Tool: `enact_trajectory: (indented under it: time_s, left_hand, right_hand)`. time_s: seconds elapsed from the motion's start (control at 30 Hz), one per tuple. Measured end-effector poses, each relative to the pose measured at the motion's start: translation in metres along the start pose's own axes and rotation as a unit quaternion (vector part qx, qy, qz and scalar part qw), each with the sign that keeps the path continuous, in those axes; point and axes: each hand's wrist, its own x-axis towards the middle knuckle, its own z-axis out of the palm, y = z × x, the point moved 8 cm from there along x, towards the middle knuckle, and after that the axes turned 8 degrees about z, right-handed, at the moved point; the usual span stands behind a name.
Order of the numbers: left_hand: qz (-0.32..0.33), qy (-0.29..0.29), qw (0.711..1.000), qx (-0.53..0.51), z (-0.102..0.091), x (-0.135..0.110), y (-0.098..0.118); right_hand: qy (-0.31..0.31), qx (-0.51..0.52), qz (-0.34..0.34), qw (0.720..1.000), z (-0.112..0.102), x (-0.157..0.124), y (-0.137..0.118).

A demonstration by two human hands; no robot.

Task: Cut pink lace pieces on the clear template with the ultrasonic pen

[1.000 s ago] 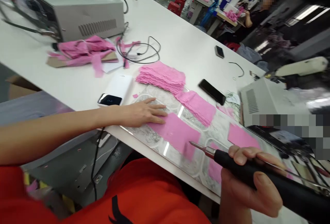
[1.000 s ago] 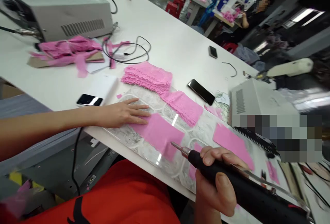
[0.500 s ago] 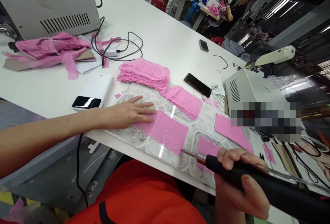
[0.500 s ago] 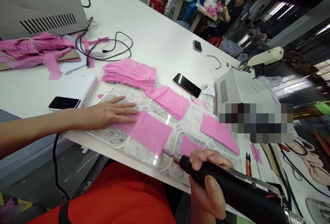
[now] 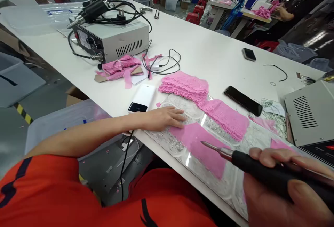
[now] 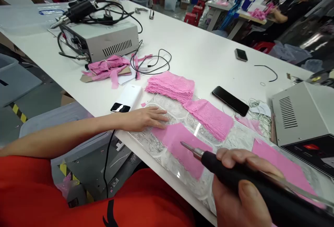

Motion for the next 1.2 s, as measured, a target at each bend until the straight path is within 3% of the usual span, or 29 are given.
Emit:
enact_trajectory:
  time_s: [0.17,0.4,0.87,1.2]
  left_hand:
    - [0.013,0.014,1.000,-0.007,0.006,-0.005,0.000]
    - [-0.025,0.089,0.994,-0.057,0.009,-0.019,-0.005]
    - [-0.040,0.116,0.989,-0.087,0.014,-0.025,-0.008]
    - [-0.041,0.102,0.992,-0.066,0.014,-0.023,-0.006]
  right_hand:
    - [-0.063,0.038,0.002,0.997,0.056,-0.003,0.015]
    - [-0.110,0.057,-0.005,0.992,0.088,-0.009,0.034]
    - [-0.143,0.065,-0.016,0.987,0.099,-0.009,0.040]
    - [-0.166,0.045,-0.025,0.985,0.101,-0.010,0.041]
